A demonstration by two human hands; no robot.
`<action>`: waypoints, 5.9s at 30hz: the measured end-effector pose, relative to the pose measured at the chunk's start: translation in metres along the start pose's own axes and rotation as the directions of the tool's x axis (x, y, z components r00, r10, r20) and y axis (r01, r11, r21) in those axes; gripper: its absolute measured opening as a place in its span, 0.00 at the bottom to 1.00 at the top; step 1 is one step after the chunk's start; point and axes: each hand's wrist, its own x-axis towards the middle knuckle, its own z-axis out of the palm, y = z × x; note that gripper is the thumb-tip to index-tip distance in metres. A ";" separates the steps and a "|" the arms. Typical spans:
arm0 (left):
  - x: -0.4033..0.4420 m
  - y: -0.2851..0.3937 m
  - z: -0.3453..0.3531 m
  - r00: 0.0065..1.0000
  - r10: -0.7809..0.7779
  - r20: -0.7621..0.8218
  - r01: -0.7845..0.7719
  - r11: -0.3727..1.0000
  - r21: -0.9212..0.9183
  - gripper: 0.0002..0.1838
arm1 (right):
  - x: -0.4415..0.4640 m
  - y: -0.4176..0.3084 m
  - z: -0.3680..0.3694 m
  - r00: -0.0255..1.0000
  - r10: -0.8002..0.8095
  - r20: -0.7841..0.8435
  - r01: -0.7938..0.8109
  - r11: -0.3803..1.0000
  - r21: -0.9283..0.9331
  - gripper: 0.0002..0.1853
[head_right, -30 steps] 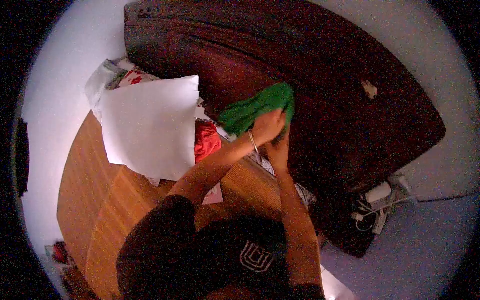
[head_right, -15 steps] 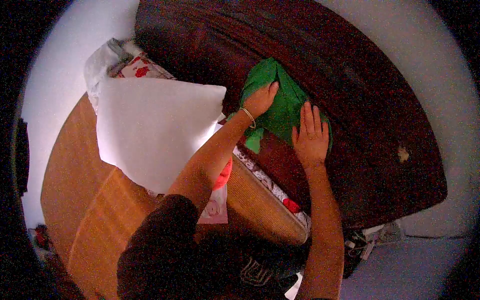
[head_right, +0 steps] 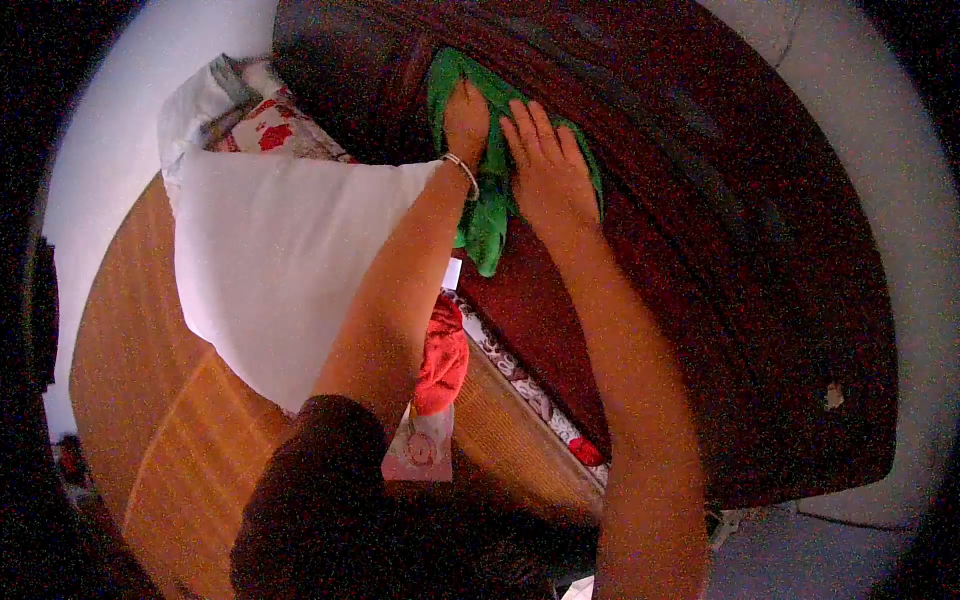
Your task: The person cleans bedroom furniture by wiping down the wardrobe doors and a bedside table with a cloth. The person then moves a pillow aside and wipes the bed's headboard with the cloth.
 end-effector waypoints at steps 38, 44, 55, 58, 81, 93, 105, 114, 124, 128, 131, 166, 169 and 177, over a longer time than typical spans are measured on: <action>-0.090 0.068 -0.024 0.808 0.475 0.349 -0.560 0.802 0.208 0.10 | -0.152 0.055 -0.016 0.960 0.246 -0.131 -0.227 0.963 0.145 0.27; -0.174 0.104 0.003 0.738 0.554 0.386 -0.637 0.761 0.125 0.16 | -0.243 0.075 -0.038 0.895 0.429 -0.122 -0.416 0.902 0.117 0.28; -0.305 0.160 0.039 0.535 0.549 0.642 -0.670 0.738 -0.073 0.14 | -0.384 0.099 -0.061 0.692 0.717 -0.083 -0.704 0.696 0.143 0.35; -0.339 0.173 0.054 0.415 0.562 0.715 -0.660 0.727 -0.188 0.15 | -0.423 0.093 -0.073 0.624 0.778 -0.081 -0.774 0.629 0.075 0.35; -0.420 0.205 -0.069 -0.199 0.476 0.856 0.979 0.131 0.155 0.26 | -0.485 -0.015 -0.202 0.064 0.949 0.309 -0.256 -0.284 0.924 0.11; -0.410 0.229 -0.066 -0.365 0.282 0.887 0.931 0.133 0.340 0.30 | -0.503 0.018 -0.168 0.498 0.411 0.763 -0.001 -0.880 0.475 0.21; -0.418 0.263 0.039 0.345 0.343 0.874 -0.214 0.935 -0.283 0.12 | -0.504 0.118 -0.126 0.100 0.948 0.302 -0.495 -0.216 0.842 0.08; -0.441 0.246 0.118 0.430 0.842 0.326 -0.772 0.530 -0.352 0.11 | -0.501 0.151 -0.068 -0.017 0.959 -0.282 -0.841 0.139 0.523 0.08; -0.425 0.227 0.109 0.048 0.944 0.326 -0.955 0.139 -0.263 0.23 | -0.498 0.129 -0.069 0.281 0.879 -0.384 -0.930 0.349 0.118 0.21; -0.404 0.226 0.099 0.013 0.935 0.355 -0.988 0.068 -0.141 0.20 | -0.472 0.124 -0.059 0.383 0.867 -0.319 -0.893 0.436 0.110 0.23; -0.382 0.210 0.090 0.075 0.931 0.358 -0.991 0.108 -0.074 0.21 | -0.442 0.113 -0.058 0.445 0.860 -0.251 -0.855 0.491 0.166 0.24; -0.468 0.253 0.102 0.093 0.866 0.491 -0.953 0.220 -0.208 0.24 | -0.516 0.129 -0.082 0.245 0.950 -0.196 -0.964 0.260 0.057 0.25; -0.445 0.243 0.096 0.098 0.868 0.487 -0.950 0.227 -0.215 0.24 | -0.494 0.121 -0.079 0.208 0.956 -0.208 -0.967 0.233 0.104 0.24; -0.383 0.212 0.076 0.181 0.851 0.493 -0.931 0.310 -0.194 0.23 | -0.439 0.105 -0.075 0.366 0.912 -0.184 -0.906 0.395 0.155 0.25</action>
